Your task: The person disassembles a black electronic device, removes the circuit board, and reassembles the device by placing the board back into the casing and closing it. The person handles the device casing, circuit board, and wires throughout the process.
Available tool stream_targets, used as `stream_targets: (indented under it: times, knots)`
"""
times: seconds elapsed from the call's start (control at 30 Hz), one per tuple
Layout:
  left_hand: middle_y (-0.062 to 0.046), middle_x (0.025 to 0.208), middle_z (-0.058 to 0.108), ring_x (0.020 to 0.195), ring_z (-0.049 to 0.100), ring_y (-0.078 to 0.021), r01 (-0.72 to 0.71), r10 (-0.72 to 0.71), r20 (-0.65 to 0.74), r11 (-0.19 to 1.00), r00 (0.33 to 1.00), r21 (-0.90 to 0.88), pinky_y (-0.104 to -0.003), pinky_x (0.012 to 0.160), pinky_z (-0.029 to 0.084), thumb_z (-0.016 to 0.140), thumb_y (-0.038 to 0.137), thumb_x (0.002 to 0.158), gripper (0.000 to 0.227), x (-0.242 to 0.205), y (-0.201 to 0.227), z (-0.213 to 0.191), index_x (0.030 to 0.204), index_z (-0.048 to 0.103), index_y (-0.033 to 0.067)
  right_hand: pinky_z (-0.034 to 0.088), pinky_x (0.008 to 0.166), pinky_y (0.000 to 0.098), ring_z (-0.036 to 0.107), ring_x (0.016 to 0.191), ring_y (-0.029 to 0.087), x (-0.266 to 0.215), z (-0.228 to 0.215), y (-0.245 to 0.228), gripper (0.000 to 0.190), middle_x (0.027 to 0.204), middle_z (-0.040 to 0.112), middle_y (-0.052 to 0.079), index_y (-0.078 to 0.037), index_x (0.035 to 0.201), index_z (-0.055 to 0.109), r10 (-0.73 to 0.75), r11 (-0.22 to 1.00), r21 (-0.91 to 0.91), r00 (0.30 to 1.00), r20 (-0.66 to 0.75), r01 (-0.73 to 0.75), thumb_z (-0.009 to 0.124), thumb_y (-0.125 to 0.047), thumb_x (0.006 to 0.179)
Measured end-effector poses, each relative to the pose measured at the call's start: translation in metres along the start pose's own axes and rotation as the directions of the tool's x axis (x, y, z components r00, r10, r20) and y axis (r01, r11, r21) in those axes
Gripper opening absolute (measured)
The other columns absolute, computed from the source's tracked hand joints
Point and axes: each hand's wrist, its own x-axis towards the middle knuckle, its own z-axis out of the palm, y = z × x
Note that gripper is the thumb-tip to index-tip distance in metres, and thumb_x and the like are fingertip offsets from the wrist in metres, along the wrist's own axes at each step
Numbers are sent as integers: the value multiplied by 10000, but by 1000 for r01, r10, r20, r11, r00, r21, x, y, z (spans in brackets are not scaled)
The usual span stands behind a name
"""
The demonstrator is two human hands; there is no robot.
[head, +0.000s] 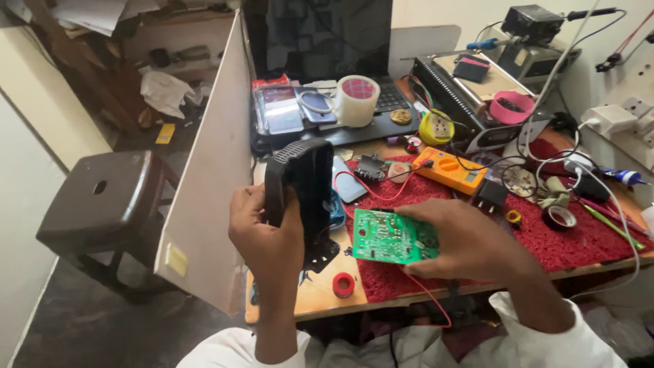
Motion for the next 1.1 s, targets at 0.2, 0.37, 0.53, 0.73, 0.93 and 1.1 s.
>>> stream_targets:
  times: [0.2,0.37,0.53,0.73,0.93,1.1]
  knots:
    - [-29,880,546,710,526,-92,8,-11,-44,998,999,-65,-245,607,432,755,49,919,99,-11,11,-9,938,688,-22,545,889,350,752,996,223,-20,-8,-9,902,1179,766,95,-88,1323,666,18,995,102,999,-26,-15,947,-362,511]
    - [-19,872,525,693,486,-82,37,-45,-57,991,997,-129,-247,588,398,751,41,925,85,-14,18,-6,940,696,-22,572,847,298,712,931,127,-30,-8,-17,936,1078,763,49,-132,1380,665,290,947,142,957,5,-288,983,-357,529]
    - [-15,904,511,734,491,-68,45,-57,-83,988,995,-145,-240,601,405,734,31,938,64,-15,25,-9,959,699,-19,591,879,291,738,917,102,-33,15,-20,899,1080,776,46,-149,1388,685,391,891,211,916,96,-402,997,-309,560]
    - [-12,904,504,722,480,-83,85,-99,-53,971,994,-223,-251,606,392,736,32,930,108,-22,34,-17,908,638,-8,495,1051,332,694,1168,155,-61,9,-2,880,1267,767,107,-32,1385,609,143,806,568,986,89,-168,955,-143,583]
    - [-59,852,507,764,508,-178,-15,10,-48,995,999,-100,-332,688,413,739,4,910,62,-27,41,10,948,691,-10,545,941,324,684,1061,139,-65,-23,13,961,1190,758,53,-163,1412,611,291,957,-16,957,6,-291,976,-294,533]
    - [-74,928,539,834,560,-198,-129,115,-145,988,983,-87,-328,740,466,746,-7,876,244,-33,35,38,1118,712,-7,614,804,364,733,978,209,-32,-35,21,900,1238,755,41,-192,1427,622,358,933,-19,918,169,-360,946,-314,597]
